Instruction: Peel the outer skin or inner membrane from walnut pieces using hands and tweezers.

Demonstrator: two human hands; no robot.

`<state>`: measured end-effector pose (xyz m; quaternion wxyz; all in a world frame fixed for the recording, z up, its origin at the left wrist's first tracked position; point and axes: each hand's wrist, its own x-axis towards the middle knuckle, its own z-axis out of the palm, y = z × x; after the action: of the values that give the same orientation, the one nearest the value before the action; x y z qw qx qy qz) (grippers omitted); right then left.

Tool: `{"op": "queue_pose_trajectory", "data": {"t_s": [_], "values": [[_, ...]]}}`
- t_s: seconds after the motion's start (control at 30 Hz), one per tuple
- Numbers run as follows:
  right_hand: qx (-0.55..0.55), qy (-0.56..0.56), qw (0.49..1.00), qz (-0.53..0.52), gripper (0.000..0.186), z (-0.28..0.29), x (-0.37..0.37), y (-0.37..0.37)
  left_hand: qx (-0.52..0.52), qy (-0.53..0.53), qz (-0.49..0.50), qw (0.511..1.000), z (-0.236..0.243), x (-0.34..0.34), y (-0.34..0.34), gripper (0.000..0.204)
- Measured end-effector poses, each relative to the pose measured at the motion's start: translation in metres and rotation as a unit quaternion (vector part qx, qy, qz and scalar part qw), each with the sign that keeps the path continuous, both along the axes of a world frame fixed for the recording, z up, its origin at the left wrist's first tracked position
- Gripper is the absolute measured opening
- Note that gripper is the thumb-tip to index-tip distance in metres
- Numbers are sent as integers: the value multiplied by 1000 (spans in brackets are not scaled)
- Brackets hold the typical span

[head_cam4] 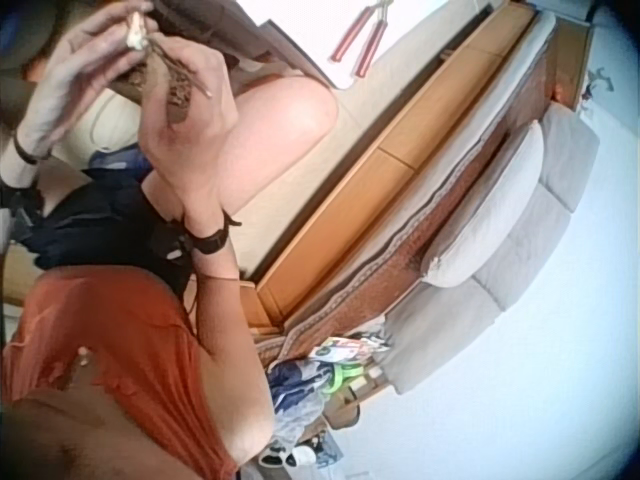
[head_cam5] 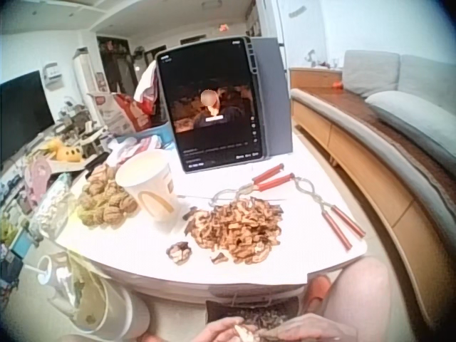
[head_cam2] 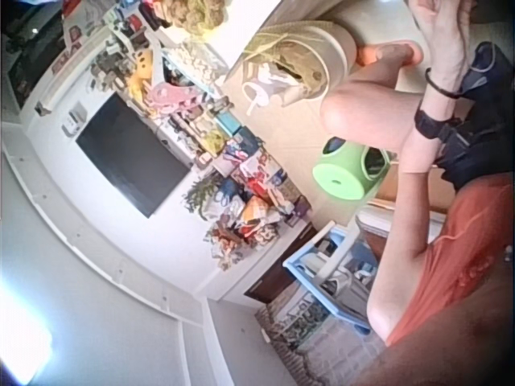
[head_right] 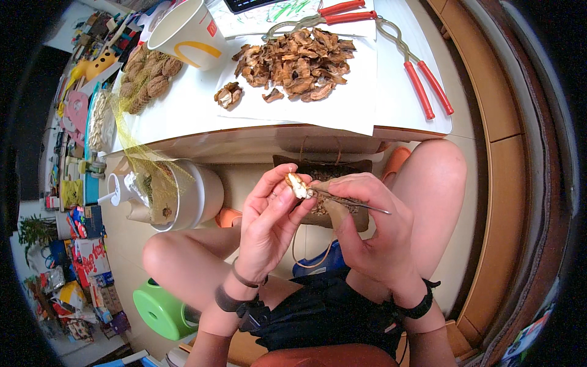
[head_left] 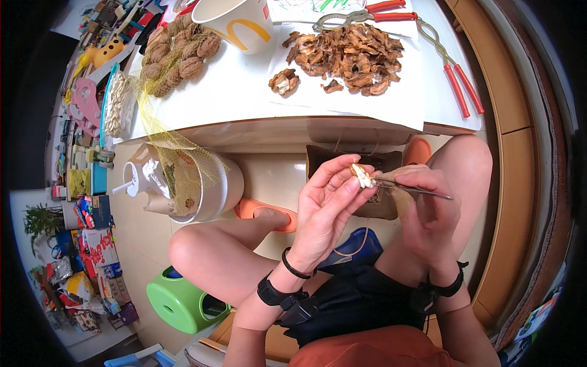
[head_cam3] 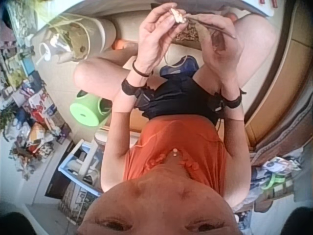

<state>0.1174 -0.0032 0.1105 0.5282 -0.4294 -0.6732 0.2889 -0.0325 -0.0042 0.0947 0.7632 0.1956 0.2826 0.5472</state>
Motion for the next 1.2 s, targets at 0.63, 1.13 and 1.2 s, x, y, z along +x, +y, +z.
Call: {"op": "queue_pose_trajectory", "data": {"t_s": [0.63, 1.13, 1.2], "values": [[-15, -10, 1000, -22, 21, 5, 0, 1, -25, -8, -6, 1000, -2, 1, 1, 32], [-96, 30, 994, -40, 13, 5, -10, -3, -39, -27, -52, 998, -3, -9, 2, 32], [-112, -27, 992, -48, 13, 12, -7, -3, -42, -16, -45, 998, -1, -5, 3, 31]]}}
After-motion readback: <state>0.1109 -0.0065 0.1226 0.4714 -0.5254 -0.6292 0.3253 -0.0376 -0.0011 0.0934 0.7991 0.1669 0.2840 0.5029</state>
